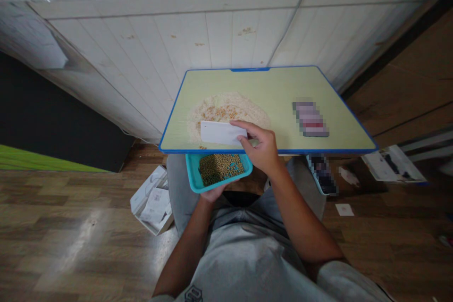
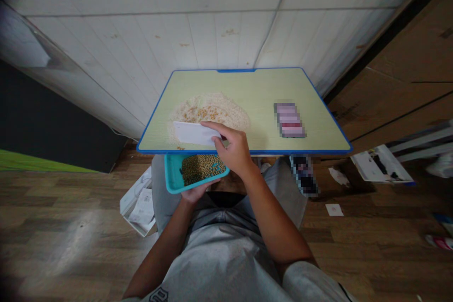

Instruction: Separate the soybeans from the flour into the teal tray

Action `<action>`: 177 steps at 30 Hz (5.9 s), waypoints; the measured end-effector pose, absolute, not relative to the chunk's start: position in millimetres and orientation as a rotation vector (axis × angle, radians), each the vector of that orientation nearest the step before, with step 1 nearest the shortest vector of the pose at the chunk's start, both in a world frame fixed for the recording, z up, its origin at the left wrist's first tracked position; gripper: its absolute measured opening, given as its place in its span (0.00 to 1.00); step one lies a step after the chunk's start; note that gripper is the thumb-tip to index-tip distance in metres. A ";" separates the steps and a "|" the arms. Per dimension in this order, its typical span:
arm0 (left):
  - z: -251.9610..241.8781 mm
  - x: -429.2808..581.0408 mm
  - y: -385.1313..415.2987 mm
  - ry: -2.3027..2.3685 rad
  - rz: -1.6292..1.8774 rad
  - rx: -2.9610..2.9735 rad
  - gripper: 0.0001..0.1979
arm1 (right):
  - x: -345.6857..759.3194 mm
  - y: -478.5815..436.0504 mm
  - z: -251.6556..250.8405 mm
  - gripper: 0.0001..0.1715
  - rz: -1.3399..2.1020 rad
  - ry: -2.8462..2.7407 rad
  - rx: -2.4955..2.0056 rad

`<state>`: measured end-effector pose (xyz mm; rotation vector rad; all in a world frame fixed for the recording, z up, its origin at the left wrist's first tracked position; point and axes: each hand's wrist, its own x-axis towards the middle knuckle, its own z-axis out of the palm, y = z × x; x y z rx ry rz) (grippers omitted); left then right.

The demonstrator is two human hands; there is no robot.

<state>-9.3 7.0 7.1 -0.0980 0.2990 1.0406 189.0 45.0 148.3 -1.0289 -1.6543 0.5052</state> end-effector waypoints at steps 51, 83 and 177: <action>-9.9 -24.1 10.9 0.328 1.195 -0.084 0.31 | 154.6 48.8 153.5 0.29 0.547 -1.812 -0.829; -14.5 -20.4 8.4 0.326 1.127 -0.106 0.32 | 186.2 63.4 138.0 0.29 0.511 -1.615 -1.084; -14.1 -17.6 7.2 0.237 1.070 -0.079 0.34 | 199.3 68.9 132.8 0.29 0.464 -1.559 -1.030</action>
